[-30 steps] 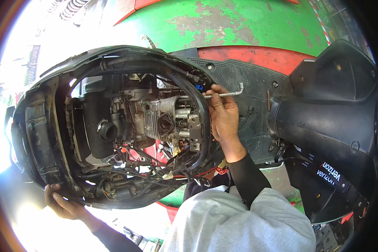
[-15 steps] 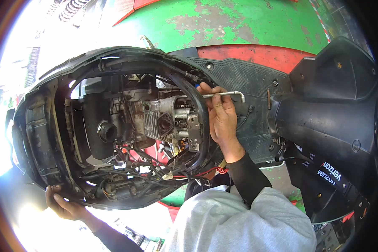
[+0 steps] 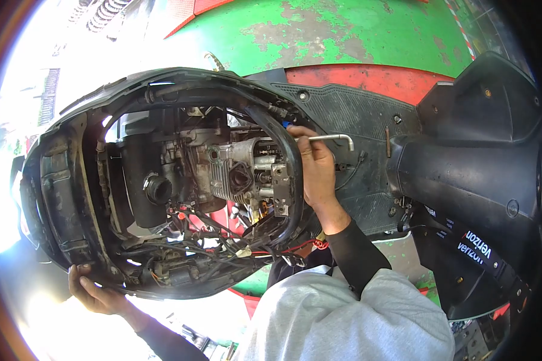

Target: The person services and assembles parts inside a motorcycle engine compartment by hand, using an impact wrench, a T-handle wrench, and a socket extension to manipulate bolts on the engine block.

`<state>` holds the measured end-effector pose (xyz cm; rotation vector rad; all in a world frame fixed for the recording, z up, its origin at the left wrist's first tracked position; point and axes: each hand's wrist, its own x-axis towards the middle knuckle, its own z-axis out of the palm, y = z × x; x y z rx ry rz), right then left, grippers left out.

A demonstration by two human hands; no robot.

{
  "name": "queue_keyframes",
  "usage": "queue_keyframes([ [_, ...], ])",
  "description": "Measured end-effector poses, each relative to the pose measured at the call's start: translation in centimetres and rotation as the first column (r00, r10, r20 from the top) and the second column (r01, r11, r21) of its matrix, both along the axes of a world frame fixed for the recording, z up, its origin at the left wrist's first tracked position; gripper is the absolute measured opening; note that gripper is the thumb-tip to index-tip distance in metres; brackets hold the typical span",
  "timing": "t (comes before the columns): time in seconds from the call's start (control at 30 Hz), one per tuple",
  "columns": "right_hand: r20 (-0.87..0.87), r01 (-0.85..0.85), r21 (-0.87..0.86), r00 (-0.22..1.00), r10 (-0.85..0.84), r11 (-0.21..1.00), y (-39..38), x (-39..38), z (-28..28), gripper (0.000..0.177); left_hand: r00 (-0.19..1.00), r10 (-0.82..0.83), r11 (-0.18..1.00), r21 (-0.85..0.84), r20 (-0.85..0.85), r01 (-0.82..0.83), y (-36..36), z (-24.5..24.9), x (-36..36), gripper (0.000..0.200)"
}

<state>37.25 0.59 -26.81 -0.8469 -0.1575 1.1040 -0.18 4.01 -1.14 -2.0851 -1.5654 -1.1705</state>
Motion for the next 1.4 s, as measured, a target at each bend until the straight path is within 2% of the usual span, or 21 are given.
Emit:
queue_keyframes([
  [0.03, 0.084, -0.091, -0.046, 0.992, 0.094, 0.995, 0.0, -0.1, 0.0, 0.024, 1.0, -0.002, 1.0, -0.002, -0.012, 0.002, 0.0, 0.0, -0.1, 0.03],
  [0.17, 0.141, -0.169, -0.063, 0.974, 0.176, 0.984, 0.4, 0.0, 0.1, 0.03, 0.999, 0.02, 1.0, 0.004, -0.047, -0.02, 0.0, 0.1, -0.1, 0.03],
  [0.23, 0.179, -0.211, -0.066, 0.959, 0.219, 0.975, 0.7, 0.1, -0.5, 0.034, 1.0, -0.011, 1.0, 0.001, -0.009, 0.011, 0.1, 0.1, -0.1, 0.03],
  [0.37, 0.149, -0.218, -0.059, 0.963, 0.225, 0.974, 0.7, 0.1, -0.4, 0.036, 1.0, -0.028, 1.0, 0.003, 0.006, 0.028, 0.1, 0.0, -0.6, 0.03],
  [0.47, 0.2, -0.148, -0.074, 0.967, 0.16, 0.986, 0.2, 0.2, 0.0, 0.036, 0.999, -0.017, 1.0, -0.01, -0.039, 0.017, 0.1, 0.2, -0.8, 0.03],
  [0.67, 0.164, -0.131, -0.01, 0.978, 0.131, 0.991, 0.1, 0.4, -0.8, 0.044, 0.998, 0.015, 1.0, -0.021, 0.064, -0.013, -0.1, -0.1, 0.4, 0.03],
  [0.73, 0.02, -0.153, 0.027, 0.988, 0.153, 0.988, 0.3, 0.1, -0.1, 0.051, 0.999, 0.001, 1.0, -0.022, 0.054, 0.0, -0.1, -0.1, 0.2, 0.03],
  [0.77, 0.021, -0.154, 0.031, 0.988, 0.153, 0.988, 0.6, 0.1, -0.4, 0.051, 0.999, 0.001, 1.0, -0.017, 0.054, 0.0, -0.1, -0.1, 0.2, 0.03],
  [0.83, 0.148, -0.183, 0.049, 0.974, 0.174, 0.982, 1.1, -0.1, -0.8, 0.055, 1.0, 0.001, 1.0, -0.015, 0.014, -0.001, -0.1, 0.0, 0.2, 0.03],
  [0.93, 0.114, -0.276, 0.017, 0.955, 0.272, 0.961, 0.8, 0.8, 0.3, 0.057, 1.0, 0.008, 1.0, -0.008, 0.02, -0.008, 0.0, -0.1, -0.1, 0.03],
  [1.03, 0.159, -0.255, 0.019, 0.955, 0.249, 0.967, 0.5, 0.7, -0.8, 0.055, 0.996, 0.017, 1.0, -0.014, 0.087, -0.015, -0.1, -0.1, 0.8, 0.029],
  [1.13, 0.211, -0.236, -0.043, 0.948, 0.239, 0.971, -0.2, 1.7, -0.7, 0.052, 0.999, 0.007, 1.0, -0.012, 0.041, -0.007, -0.1, 0.0, 0.8, 0.029],
  [1.27, 0.257, -0.219, -0.099, 0.937, 0.238, 0.971, -1.0, 3.3, 0.9, 0.046, 0.998, -0.012, 1.0, -0.003, 0.069, 0.012, 0.1, -0.2, 0.6, 0.029],
  [1.33, 0.193, -0.223, -0.002, 0.957, 0.219, 0.975, -1.3, 3.9, 0.8, 0.042, 0.99, -0.042, 0.999, -0.018, 0.133, 0.044, 0.0, -0.3, 0.3, 0.029],
  [1.4, 0.167, -0.214, 0.012, 0.964, 0.209, 0.977, -1.8, 4.5, 1.0, 0.041, 0.993, -0.045, 0.999, -0.021, 0.106, 0.048, 0.0, -0.1, 0.6, 0.029],
])
